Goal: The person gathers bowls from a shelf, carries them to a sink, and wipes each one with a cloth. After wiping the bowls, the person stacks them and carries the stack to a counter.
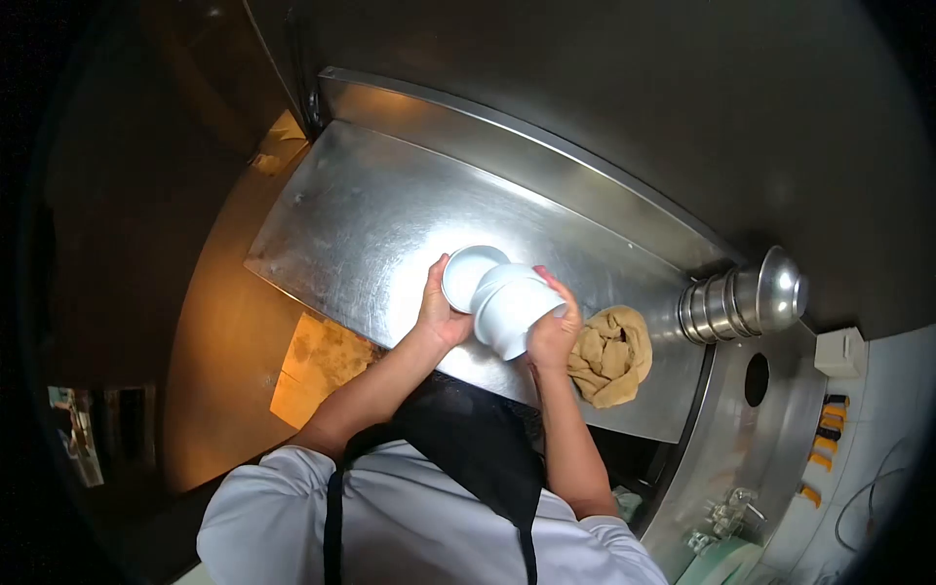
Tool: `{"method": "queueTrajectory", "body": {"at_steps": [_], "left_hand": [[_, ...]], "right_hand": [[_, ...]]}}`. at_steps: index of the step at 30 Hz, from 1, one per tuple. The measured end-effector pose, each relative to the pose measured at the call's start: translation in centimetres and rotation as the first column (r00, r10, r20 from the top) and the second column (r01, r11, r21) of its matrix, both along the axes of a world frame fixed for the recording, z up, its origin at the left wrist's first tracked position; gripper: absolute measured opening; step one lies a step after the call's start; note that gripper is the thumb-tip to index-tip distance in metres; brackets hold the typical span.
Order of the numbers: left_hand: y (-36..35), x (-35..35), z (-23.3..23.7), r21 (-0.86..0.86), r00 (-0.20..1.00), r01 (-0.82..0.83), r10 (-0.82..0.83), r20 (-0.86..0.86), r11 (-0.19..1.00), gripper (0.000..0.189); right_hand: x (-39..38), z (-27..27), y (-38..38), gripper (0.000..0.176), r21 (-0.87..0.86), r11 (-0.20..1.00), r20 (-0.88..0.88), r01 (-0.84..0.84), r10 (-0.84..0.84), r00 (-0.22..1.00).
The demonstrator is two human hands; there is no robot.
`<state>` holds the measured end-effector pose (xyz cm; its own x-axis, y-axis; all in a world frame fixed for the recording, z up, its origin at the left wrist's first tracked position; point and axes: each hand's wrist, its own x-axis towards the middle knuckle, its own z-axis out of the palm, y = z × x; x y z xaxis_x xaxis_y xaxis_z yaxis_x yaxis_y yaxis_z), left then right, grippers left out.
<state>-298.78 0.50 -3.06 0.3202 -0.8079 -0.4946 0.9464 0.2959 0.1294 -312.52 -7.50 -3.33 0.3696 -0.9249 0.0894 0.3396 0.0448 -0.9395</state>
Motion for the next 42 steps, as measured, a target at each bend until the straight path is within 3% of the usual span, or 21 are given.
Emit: {"method": "queueTrajectory", "body": {"at_steps": [4, 9, 16, 23, 26, 27, 29, 30, 31, 32, 33, 34, 35, 36, 37, 38, 39, 40, 41, 42], "left_hand": [[1.2, 2.4, 2.0, 0.187, 0.990, 0.143, -0.138, -0.037, 0.972, 0.057], [1.0, 4.8, 0.6, 0.156, 0.957, 0.289, -0.282, -0.066, 0.945, 0.063], [-1.8, 3.0, 0.5, 0.109, 0.965, 0.248, -0.235, -0.118, 0.963, 0.067], [-0.9, 3.0, 1.7, 0.164, 0.970, 0.235, -0.218, -0.111, 0.958, 0.071], [-0.5, 3.0, -0.3, 0.156, 0.977, 0.203, -0.191, -0.093, 0.967, 0.073], [-0.2, 3.2, -1.3, 0.144, 0.981, 0.186, -0.176, -0.079, 0.972, 0.075], [1.5, 3.7, -1.4, 0.164, 0.954, 0.176, -0.126, -0.273, 0.971, 0.075], [2.2, 3.6, -0.8, 0.175, 0.926, 0.175, -0.101, -0.365, 0.969, 0.075], [3.2, 2.6, 3.0, 0.358, 0.960, 0.167, -0.069, -0.271, 0.919, 0.072], [3.9, 1.7, 2.3, 0.398, 0.994, 0.105, -0.112, -0.004, 0.911, 0.070], [5.1, 0.5, 1.2, 0.419, 0.951, 0.037, -0.161, 0.263, 0.907, 0.068], [6.1, -0.5, 0.8, 0.418, 0.836, -0.032, -0.206, 0.509, 0.908, 0.067], [6.2, -1.8, 0.3, 0.339, 0.570, -0.210, -0.167, 0.805, 0.917, 0.059], [6.1, -1.8, 0.1, 0.253, 0.179, -0.278, -0.209, 0.961, 0.926, 0.056], [5.6, -1.5, -0.2, 0.142, -0.244, -0.305, -0.222, 0.944, 0.942, 0.053], [5.0, -1.1, -0.5, 0.027, -0.623, -0.284, -0.206, 0.755, 0.958, 0.050], [3.3, -1.2, 0.6, 0.015, -0.685, -0.283, -0.213, 0.697, 0.959, 0.047], [1.8, -1.7, 0.3, 0.074, -0.711, -0.380, -0.343, 0.614, 0.922, 0.042], [0.4, -1.5, -0.6, 0.135, -0.756, -0.442, -0.449, 0.476, 0.887, 0.041], [-0.6, -1.2, -1.8, 0.179, -0.778, -0.509, -0.539, 0.323, 0.842, 0.041]], "right_hand": [[0.2, 0.0, 0.0, 0.022, 0.275, 0.906, -0.049, 0.322, -0.322, 0.946], [-0.6, -3.3, -3.6, 0.023, 0.184, 0.864, -0.292, 0.469, -0.407, 0.865], [2.4, -4.7, -7.5, 0.036, 0.051, 0.844, -0.391, 0.533, -0.475, 0.789], [0.3, -3.6, -8.1, 0.059, 0.045, 0.977, -0.475, 0.208, -0.162, 0.865], [-1.8, -0.5, -5.1, 0.055, -0.158, 0.954, -0.493, 0.254, -0.299, 0.817], [-3.0, 0.9, -4.2, 0.052, -0.202, 0.959, -0.524, 0.197, -0.276, 0.806], [-6.8, 2.6, -2.9, 0.048, -0.278, 0.957, -0.589, 0.080, -0.235, 0.773], [-8.3, 2.2, -2.6, 0.045, -0.395, 0.919, -0.678, 0.019, -0.305, 0.669], [-9.9, 1.5, -2.2, 0.043, -0.494, 0.867, -0.741, -0.060, -0.384, 0.551], [-11.0, 0.7, -1.8, 0.041, -0.573, 0.805, -0.773, -0.153, -0.469, 0.428], [-11.7, -0.6, -1.0, 0.038, -0.659, 0.720, -0.745, -0.215, -0.587, 0.317], [-11.9, -1.5, -0.5, 0.036, -0.608, 0.756, -0.792, -0.241, -0.555, 0.254], [-12.0, -2.4, 0.1, 0.034, -0.553, 0.790, -0.833, -0.263, -0.520, 0.189], [-12.0, -3.0, 0.5, 0.032, -0.495, 0.822, -0.868, -0.280, -0.481, 0.123], [-12.1, -3.6, 0.2, 0.027, -0.491, 0.830, -0.863, -0.266, -0.421, 0.279], [-12.2, -4.0, -0.3, 0.026, -0.450, 0.881, -0.814, -0.144, -0.338, 0.472], [-11.4, -2.9, -0.4, 0.025, -0.374, 0.927, -0.713, -0.034, -0.264, 0.650], [-10.7, -1.6, -0.4, 0.025, -0.273, 0.961, -0.563, 0.054, -0.205, 0.800], [-10.3, -0.2, -0.4, 0.023, -0.140, 0.988, -0.400, 0.068, -0.120, 0.909], [-10.2, 0.0, -0.7, 0.022, -0.102, 0.993, -0.385, 0.055, -0.091, 0.919]]}}
